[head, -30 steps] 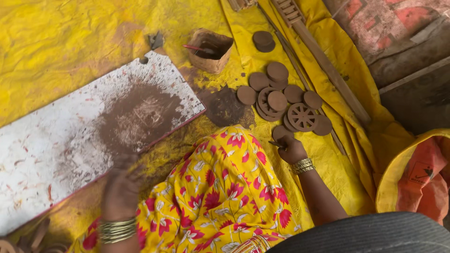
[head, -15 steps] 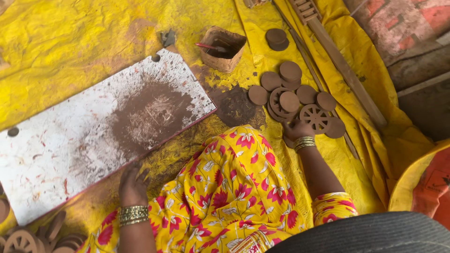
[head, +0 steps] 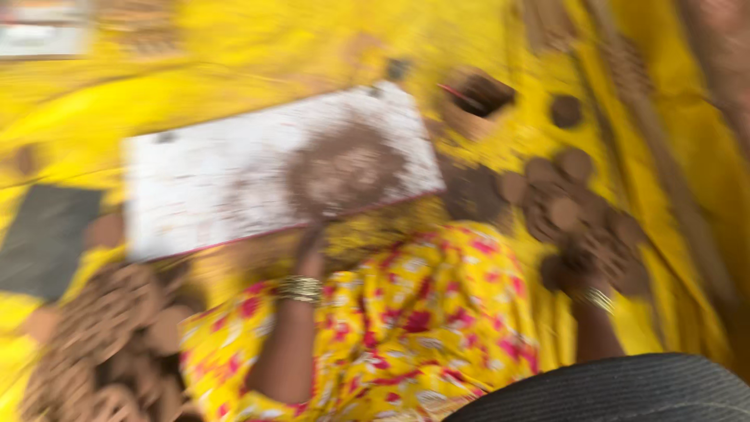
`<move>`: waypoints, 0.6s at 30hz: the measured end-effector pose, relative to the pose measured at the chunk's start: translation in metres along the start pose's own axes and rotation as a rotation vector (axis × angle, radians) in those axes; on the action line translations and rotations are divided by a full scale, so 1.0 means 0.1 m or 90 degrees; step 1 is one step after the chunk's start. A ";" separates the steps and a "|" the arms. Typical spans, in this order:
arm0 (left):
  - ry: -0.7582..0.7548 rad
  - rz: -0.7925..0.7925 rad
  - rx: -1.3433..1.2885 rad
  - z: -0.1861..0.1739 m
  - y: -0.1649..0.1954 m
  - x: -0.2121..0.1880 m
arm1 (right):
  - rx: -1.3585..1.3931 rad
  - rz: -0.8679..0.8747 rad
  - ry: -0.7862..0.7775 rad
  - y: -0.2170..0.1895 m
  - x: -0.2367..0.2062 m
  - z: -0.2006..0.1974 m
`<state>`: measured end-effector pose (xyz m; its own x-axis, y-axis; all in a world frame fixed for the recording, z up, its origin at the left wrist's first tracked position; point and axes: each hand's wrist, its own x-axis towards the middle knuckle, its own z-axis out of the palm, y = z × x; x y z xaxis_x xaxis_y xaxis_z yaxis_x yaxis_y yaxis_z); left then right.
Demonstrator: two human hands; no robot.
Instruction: The person sits at a low board covered in clay dust and smooths wheel-shaped clay discs by hand, rubbing a small sanding block over their surfaces and edges. They work through the discs one at a time and place finished ones on a growing pile beside the board.
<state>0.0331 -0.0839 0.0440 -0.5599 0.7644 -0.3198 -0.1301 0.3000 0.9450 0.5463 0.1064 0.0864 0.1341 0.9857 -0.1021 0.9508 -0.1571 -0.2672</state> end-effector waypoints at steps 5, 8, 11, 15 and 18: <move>0.071 0.115 -0.116 0.14 0.06 -0.07 | -0.081 0.064 -0.087 -0.19 0.14 -0.13; 0.095 0.097 -0.113 0.19 0.12 -0.12 | -0.090 0.072 -0.117 -0.28 0.25 -0.20; 0.080 0.157 -0.164 0.24 0.18 -0.17 | -0.076 0.069 -0.136 -0.32 0.33 -0.22; 0.072 0.172 -0.142 0.40 0.23 -0.23 | -0.016 0.045 -0.135 -0.36 0.33 -0.25; -0.003 0.074 -0.148 0.55 0.26 -0.27 | 0.094 -0.035 -0.105 -0.43 0.23 -0.30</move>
<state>0.0902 -0.0658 0.0732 -0.5784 0.7890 -0.2072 -0.2496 0.0707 0.9658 0.5172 0.1378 0.1240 0.0245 0.9713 -0.2364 0.9027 -0.1231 -0.4123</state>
